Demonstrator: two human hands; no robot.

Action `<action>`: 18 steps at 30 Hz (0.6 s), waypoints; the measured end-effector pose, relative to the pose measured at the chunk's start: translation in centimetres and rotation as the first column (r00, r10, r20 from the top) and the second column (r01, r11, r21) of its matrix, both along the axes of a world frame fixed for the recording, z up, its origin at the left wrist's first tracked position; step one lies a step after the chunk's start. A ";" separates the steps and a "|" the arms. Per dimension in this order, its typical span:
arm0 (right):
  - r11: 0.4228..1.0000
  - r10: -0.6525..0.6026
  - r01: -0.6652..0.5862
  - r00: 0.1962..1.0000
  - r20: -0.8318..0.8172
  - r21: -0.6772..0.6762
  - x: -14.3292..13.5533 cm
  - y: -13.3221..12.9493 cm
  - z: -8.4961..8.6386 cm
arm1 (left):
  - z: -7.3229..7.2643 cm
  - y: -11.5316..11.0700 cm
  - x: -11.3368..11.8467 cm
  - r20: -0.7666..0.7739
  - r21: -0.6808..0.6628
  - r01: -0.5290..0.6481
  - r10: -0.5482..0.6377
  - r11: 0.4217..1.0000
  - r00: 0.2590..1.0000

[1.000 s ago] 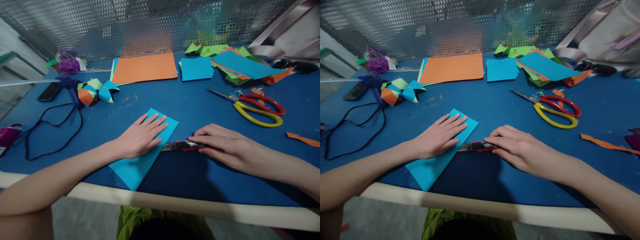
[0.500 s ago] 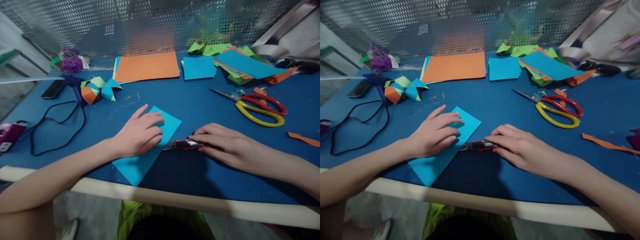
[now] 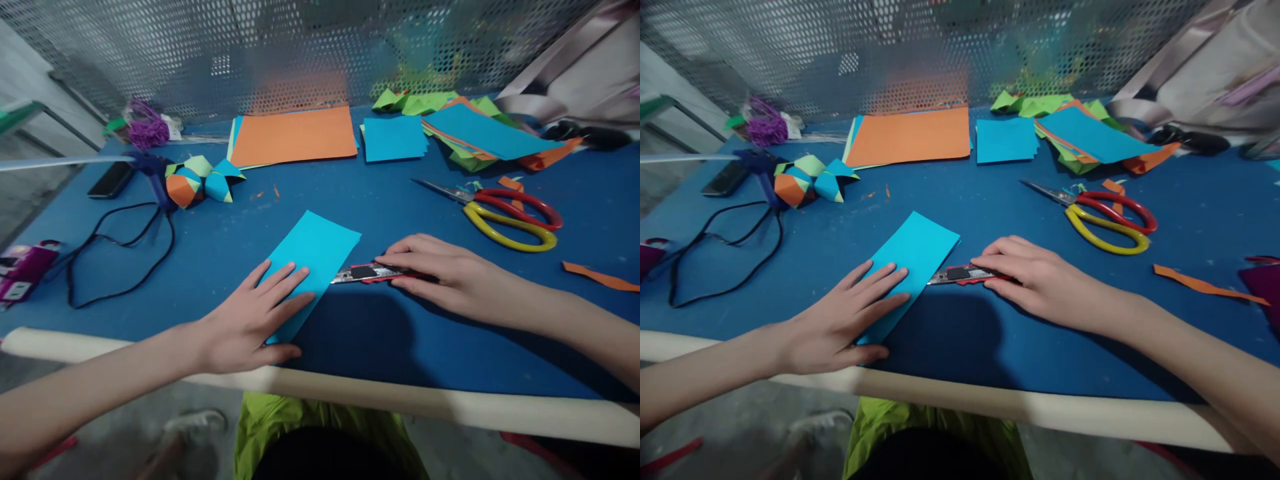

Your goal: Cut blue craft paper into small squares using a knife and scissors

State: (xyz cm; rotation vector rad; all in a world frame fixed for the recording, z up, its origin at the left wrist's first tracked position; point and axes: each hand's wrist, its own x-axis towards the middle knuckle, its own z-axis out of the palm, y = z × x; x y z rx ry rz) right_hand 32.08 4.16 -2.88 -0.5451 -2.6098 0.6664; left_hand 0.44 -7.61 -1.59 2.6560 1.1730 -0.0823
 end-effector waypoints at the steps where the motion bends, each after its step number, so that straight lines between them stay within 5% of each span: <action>1: 1.000 -0.007 0.007 1.000 0.001 0.000 0.1 0.2 0.0 | -0.2 0.2 0.0 0.013 0.024 -0.001 0.001 1.000 1.000; 14: 0.992 -0.125 0.125 0.992 -0.006 -0.004 1.2 1.6 0.2 | 0.4 2.9 -0.3 -0.037 0.094 -0.089 0.093 0.992 0.995; 18: 0.987 -0.159 0.159 0.987 -0.002 0.012 1.1 1.6 0.3 | 0.9 3.5 -0.6 0.003 0.131 -0.254 0.256 0.958 0.967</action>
